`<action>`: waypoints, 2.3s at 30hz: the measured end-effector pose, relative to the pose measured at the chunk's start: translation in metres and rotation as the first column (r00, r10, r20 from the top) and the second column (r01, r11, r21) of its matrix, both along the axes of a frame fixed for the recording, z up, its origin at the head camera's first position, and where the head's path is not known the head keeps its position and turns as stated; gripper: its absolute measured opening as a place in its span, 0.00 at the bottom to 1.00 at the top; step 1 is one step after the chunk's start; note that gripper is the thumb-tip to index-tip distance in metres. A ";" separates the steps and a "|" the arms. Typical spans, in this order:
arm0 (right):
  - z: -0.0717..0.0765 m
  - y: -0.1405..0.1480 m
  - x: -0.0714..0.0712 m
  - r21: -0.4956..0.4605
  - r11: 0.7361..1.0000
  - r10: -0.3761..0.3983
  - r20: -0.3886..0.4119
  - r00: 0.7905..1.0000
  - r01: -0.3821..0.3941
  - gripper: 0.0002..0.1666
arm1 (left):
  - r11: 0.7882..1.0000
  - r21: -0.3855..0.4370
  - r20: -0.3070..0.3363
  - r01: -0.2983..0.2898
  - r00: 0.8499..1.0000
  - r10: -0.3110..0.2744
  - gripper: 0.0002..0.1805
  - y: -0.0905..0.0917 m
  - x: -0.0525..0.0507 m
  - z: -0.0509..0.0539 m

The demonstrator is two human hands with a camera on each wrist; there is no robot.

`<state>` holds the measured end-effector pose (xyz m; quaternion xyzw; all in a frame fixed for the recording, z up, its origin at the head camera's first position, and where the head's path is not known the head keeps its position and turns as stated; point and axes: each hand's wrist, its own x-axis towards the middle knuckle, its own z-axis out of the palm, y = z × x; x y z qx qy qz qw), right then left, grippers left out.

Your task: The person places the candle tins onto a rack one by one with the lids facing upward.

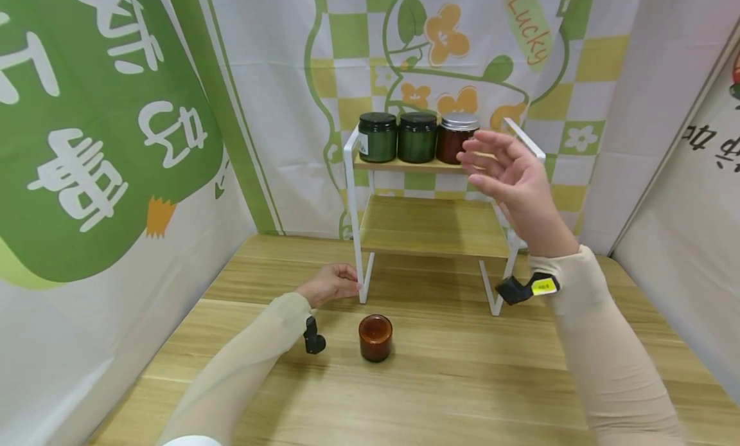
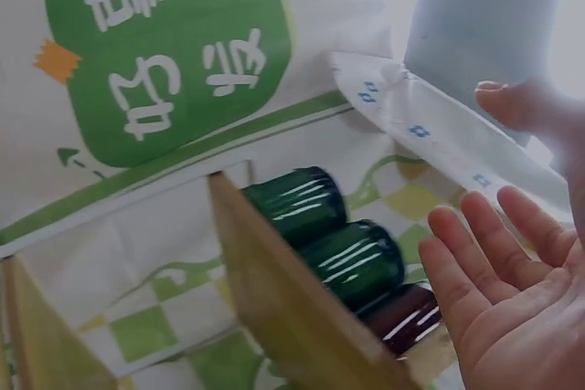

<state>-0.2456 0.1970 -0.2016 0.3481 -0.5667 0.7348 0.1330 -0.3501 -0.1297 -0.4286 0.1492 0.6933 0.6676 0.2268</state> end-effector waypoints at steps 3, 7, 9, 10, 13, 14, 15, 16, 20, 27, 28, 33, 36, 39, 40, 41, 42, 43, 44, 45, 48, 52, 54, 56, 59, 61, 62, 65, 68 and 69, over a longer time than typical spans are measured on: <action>-0.018 -0.004 0.000 0.109 0.994 0.001 0.007 1.000 -0.002 0.31 | 1.000 -0.001 -0.001 -0.001 1.000 0.001 0.06 0.000 0.000 -0.001; -0.039 -0.010 -0.002 0.205 0.978 0.018 0.018 1.000 -0.022 0.31 | 1.000 -0.001 0.000 -0.005 1.000 0.005 0.07 0.000 -0.001 -0.002; -0.049 -0.013 -0.003 0.235 0.971 0.039 0.028 0.999 -0.045 0.31 | 1.000 -0.002 0.000 -0.004 1.000 0.004 0.07 0.000 -0.001 -0.003; -0.054 -0.015 -0.003 0.247 0.967 0.049 0.037 0.998 -0.057 0.32 | 1.000 -0.003 0.000 -0.005 1.000 0.005 0.07 0.000 -0.002 -0.003; -0.067 -0.020 -0.002 0.282 0.956 0.063 0.064 0.996 -0.078 0.32 | 1.000 -0.004 0.006 -0.011 1.000 0.011 0.07 0.001 -0.003 -0.004; -0.072 -0.022 -0.001 0.294 0.952 0.063 0.076 0.995 -0.082 0.32 | 1.000 -0.006 0.007 -0.014 1.000 0.014 0.07 0.001 -0.003 -0.004; -0.076 -0.023 -0.001 0.303 0.949 0.061 0.089 0.994 -0.085 0.32 | 1.000 -0.007 0.010 -0.018 1.000 0.018 0.07 0.001 -0.003 -0.004; -0.081 -0.025 -0.001 0.313 0.946 0.061 0.099 0.993 -0.090 0.32 | 1.000 -0.007 0.012 -0.018 1.000 0.018 0.08 0.001 -0.003 -0.004; -0.102 -0.029 -0.001 0.362 0.925 0.068 0.132 0.989 -0.111 0.35 | 1.000 -0.007 0.012 -0.018 1.000 0.018 0.08 0.001 -0.003 -0.003; -0.135 -0.037 -0.001 0.443 0.884 0.065 0.202 0.977 -0.150 0.33 | 1.000 -0.004 0.019 -0.018 1.000 0.018 0.08 0.001 -0.003 -0.004; -0.140 -0.038 -0.001 0.451 0.879 0.066 0.209 0.976 -0.156 0.33 | 1.000 -0.002 0.021 -0.019 1.000 0.019 0.08 0.001 -0.003 -0.005; -0.160 -0.043 -0.001 0.479 0.857 0.069 0.263 0.962 -0.192 0.31 | 1.000 0.001 0.026 -0.014 1.000 0.014 0.08 0.000 -0.003 -0.004; -0.171 -0.046 -0.002 0.492 0.846 0.065 0.288 0.955 -0.206 0.31 | 1.000 0.003 0.026 -0.011 1.000 0.011 0.08 0.000 -0.003 -0.004; -0.182 -0.049 -0.004 0.512 0.832 0.060 0.297 0.953 -0.212 0.31 | 1.000 0.006 0.023 -0.008 1.000 0.008 0.07 0.000 -0.003 -0.003; -0.186 -0.050 -0.004 0.521 0.826 0.059 0.295 0.954 -0.212 0.31 | 1.000 0.006 0.021 -0.008 1.000 0.008 0.08 0.000 -0.002 -0.003; -0.189 -0.051 -0.005 0.529 0.822 0.059 0.291 0.955 -0.212 0.31 | 1.000 0.005 0.019 -0.008 1.000 0.008 0.08 0.000 -0.002 -0.003; -0.192 -0.052 -0.006 0.536 0.817 0.061 0.285 0.957 -0.212 0.30 | 1.000 0.004 0.019 -0.009 1.000 0.009 0.08 0.000 -0.002 -0.003; -0.196 -0.053 -0.006 0.544 0.812 0.061 0.283 0.957 -0.212 0.30 | 1.000 0.004 0.018 -0.010 1.000 0.009 0.08 0.000 -0.002 -0.003; -0.199 -0.054 -0.007 0.550 0.807 0.063 0.282 0.957 -0.215 0.29 | 1.000 0.002 0.017 -0.010 1.000 0.010 0.08 0.001 -0.002 -0.003; -0.202 -0.055 -0.008 0.553 0.805 0.065 0.281 0.958 -0.217 0.29 | 1.000 0.000 0.017 -0.011 1.000 0.011 0.08 0.001 -0.002 -0.003; -0.211 -0.057 -0.009 0.552 0.799 0.078 0.297 0.952 -0.238 0.30 | 1.000 -0.005 0.017 -0.011 1.000 0.011 0.08 0.001 -0.002 -0.003; -0.220 -0.060 -0.009 0.547 0.793 0.090 0.330 0.940 -0.268 0.32 | 1.000 0.000 0.016 -0.009 1.000 0.009 0.08 0.001 -0.002 -0.003; -0.224 -0.062 -0.010 0.548 0.790 0.089 0.340 0.936 -0.274 0.33 | 1.000 0.003 0.017 -0.010 1.000 0.010 0.08 0.001 -0.002 -0.003; -0.228 -0.064 -0.010 0.557 0.785 0.078 0.346 0.935 -0.272 0.32 | 1.000 0.004 0.015 -0.012 1.000 0.012 0.08 0.001 -0.001 -0.003; -0.234 -0.067 -0.011 0.561 0.779 0.069 0.366 0.928 -0.279 0.33 | 1.000 0.000 0.015 -0.018 1.000 0.018 0.08 0.001 -0.001 -0.004; -0.238 -0.069 -0.012 0.562 0.774 0.069 0.383 0.921 -0.291 0.34 | 1.000 0.001 0.015 -0.022 1.000 0.022 0.08 0.001 -0.001 -0.004; -0.240 -0.069 -0.012 0.560 0.772 0.072 0.394 0.916 -0.301 0.34 | 1.000 0.002 0.016 -0.023 1.000 0.023 0.08 0.001 -0.002 -0.004; -0.243 -0.071 -0.013 0.554 0.764 0.084 0.421 0.903 -0.330 0.35 | 1.000 0.006 0.014 -0.021 1.000 0.020 0.09 0.001 -0.002 -0.005; -0.245 -0.073 -0.013 0.556 0.758 0.084 0.434 0.897 -0.340 0.36 | 1.000 0.009 0.013 -0.019 1.000 0.018 0.09 0.001 -0.003 -0.005; -0.245 -0.073 -0.013 0.561 0.755 0.082 0.434 0.897 -0.340 0.36 | 1.000 0.008 0.011 -0.019 1.000 0.019 0.09 0.001 -0.003 -0.005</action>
